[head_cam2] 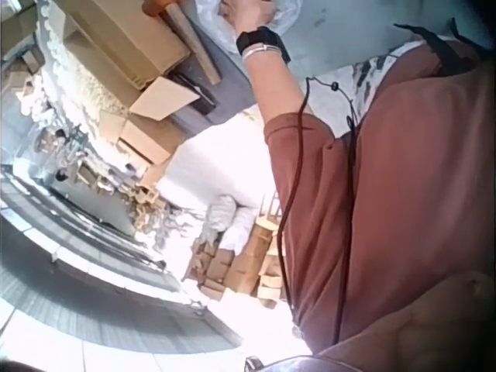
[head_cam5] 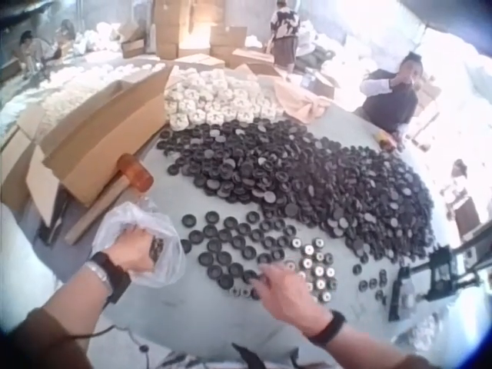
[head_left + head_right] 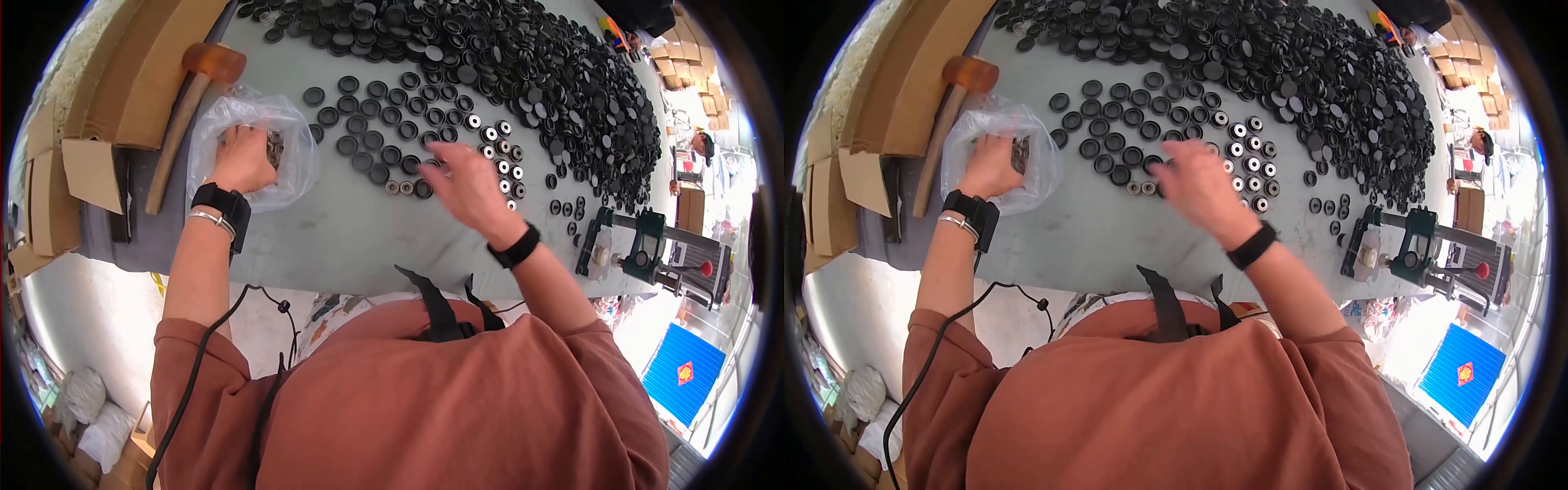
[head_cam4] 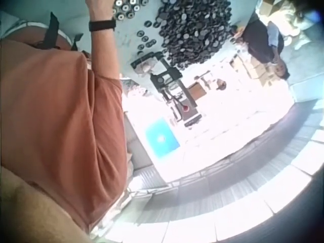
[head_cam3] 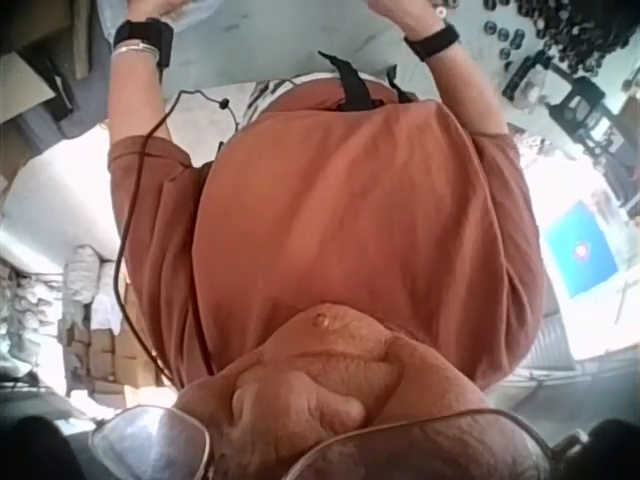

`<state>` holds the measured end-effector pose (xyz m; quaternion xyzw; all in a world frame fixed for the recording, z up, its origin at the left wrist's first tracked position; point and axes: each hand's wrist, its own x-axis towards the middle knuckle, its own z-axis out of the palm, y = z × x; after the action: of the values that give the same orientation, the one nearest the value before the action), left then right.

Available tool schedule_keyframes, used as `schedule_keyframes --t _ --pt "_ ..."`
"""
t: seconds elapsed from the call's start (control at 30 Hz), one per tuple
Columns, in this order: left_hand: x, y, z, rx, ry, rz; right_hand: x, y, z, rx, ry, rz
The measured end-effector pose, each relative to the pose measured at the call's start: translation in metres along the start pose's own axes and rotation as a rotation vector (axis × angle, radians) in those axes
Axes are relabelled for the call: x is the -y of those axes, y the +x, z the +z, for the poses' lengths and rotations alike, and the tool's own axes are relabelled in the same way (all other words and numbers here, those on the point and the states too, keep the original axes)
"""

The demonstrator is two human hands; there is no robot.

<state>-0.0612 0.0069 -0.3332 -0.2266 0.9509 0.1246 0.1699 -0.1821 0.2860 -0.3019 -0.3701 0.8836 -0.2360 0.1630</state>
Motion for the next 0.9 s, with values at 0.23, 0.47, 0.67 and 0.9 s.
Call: schedule_keyframes --t 0.23,0.47,0.67,0.9 --pt "0.003 -0.011 0.001 -0.146 -0.201 -0.147 0.082 0.062 0.089 0.526 0.497 0.369" --pt "0.05 0.013 0.003 -0.419 -0.361 -0.272 0.13 0.096 0.092 0.241 0.486 0.051" --pt "0.055 0.017 0.009 -0.352 -0.516 -0.088 0.12 0.095 0.099 0.262 0.537 0.127" --pt "0.034 0.035 0.03 -0.624 -0.015 -0.124 0.117 0.071 0.103 0.322 0.385 0.132"
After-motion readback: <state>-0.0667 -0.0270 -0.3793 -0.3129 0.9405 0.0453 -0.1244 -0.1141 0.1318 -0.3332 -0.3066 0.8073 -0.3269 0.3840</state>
